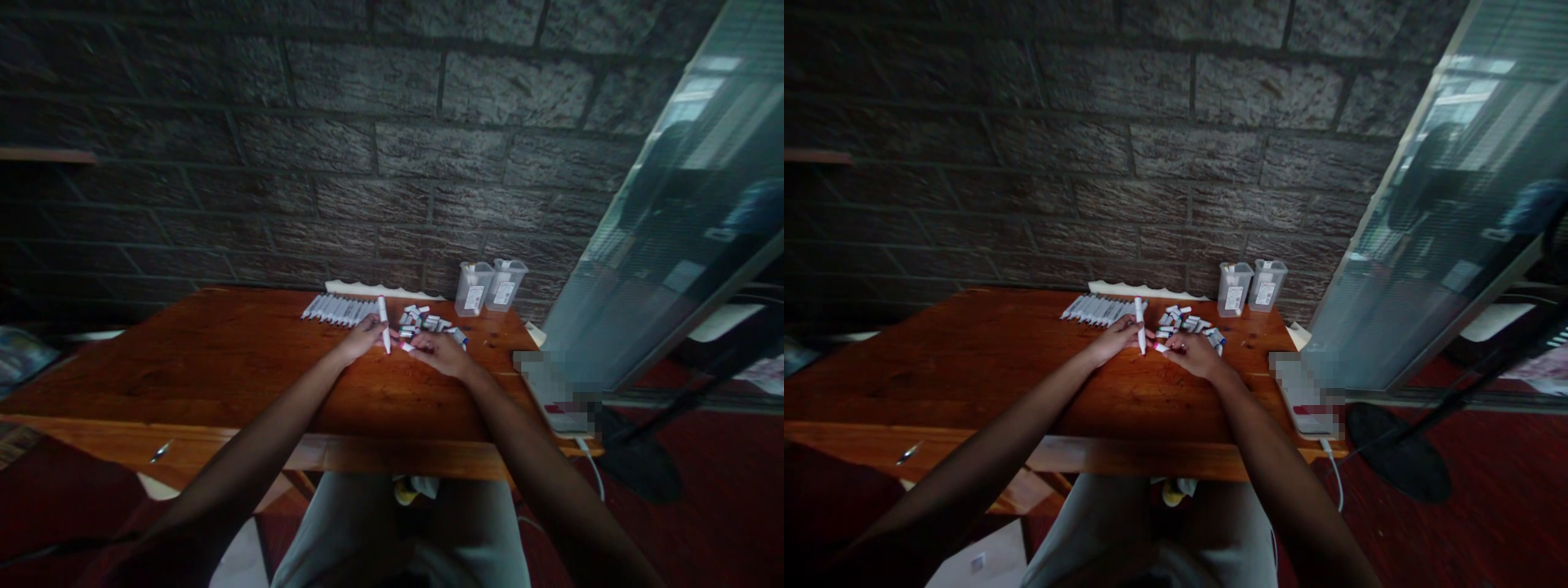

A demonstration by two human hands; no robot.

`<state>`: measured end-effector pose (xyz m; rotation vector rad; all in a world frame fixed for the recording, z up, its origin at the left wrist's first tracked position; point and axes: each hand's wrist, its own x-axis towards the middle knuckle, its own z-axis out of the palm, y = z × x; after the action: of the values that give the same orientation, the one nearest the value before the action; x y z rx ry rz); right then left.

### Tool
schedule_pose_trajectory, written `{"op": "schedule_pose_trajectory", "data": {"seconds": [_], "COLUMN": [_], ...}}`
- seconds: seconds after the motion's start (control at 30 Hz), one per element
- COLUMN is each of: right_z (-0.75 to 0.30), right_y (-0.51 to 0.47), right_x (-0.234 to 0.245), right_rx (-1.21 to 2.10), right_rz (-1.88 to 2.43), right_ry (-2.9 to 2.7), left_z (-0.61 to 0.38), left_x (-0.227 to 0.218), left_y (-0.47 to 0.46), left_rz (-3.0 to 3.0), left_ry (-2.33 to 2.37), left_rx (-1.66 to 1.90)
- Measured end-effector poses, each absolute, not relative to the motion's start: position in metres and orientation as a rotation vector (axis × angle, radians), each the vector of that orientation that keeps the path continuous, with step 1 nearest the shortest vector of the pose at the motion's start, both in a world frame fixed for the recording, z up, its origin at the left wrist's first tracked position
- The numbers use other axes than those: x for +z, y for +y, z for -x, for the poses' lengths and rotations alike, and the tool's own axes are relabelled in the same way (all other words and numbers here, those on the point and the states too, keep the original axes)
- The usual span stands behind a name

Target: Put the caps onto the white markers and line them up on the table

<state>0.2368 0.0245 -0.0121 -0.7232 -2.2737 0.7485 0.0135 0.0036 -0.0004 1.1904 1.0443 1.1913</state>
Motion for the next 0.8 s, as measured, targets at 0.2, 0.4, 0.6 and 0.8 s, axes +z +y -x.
{"op": "schedule_pose_trajectory", "data": {"seconds": [0.2,0.4,0.6,0.8], "right_z": [-0.2367,-0.2384,-0.2405,-0.2431], "right_y": [0.026,0.0266,0.0256,0.0298], "right_x": [-0.0142,-0.0135,-0.01,-0.0105], "right_rx": [0.722,0.747,0.765,0.794], "right_rz": [0.755,0.748,0.763,0.821], "right_ry": [-2.288,-2.317,-2.326,-2.311], "left_z": [-0.0134,-0.0155,-0.018,-0.0188], "left_x": [-0.0015,0.0004,-0.0014,-0.0024], "left_y": [0.0041,0.0034,0.0057,0.0042], "left_rz": [-1.212,-1.248,-1.367,-1.614], "left_ry": [1.051,1.061,1.099,1.076], "left_rx": [1.18,1.151,1.089,1.025]}}
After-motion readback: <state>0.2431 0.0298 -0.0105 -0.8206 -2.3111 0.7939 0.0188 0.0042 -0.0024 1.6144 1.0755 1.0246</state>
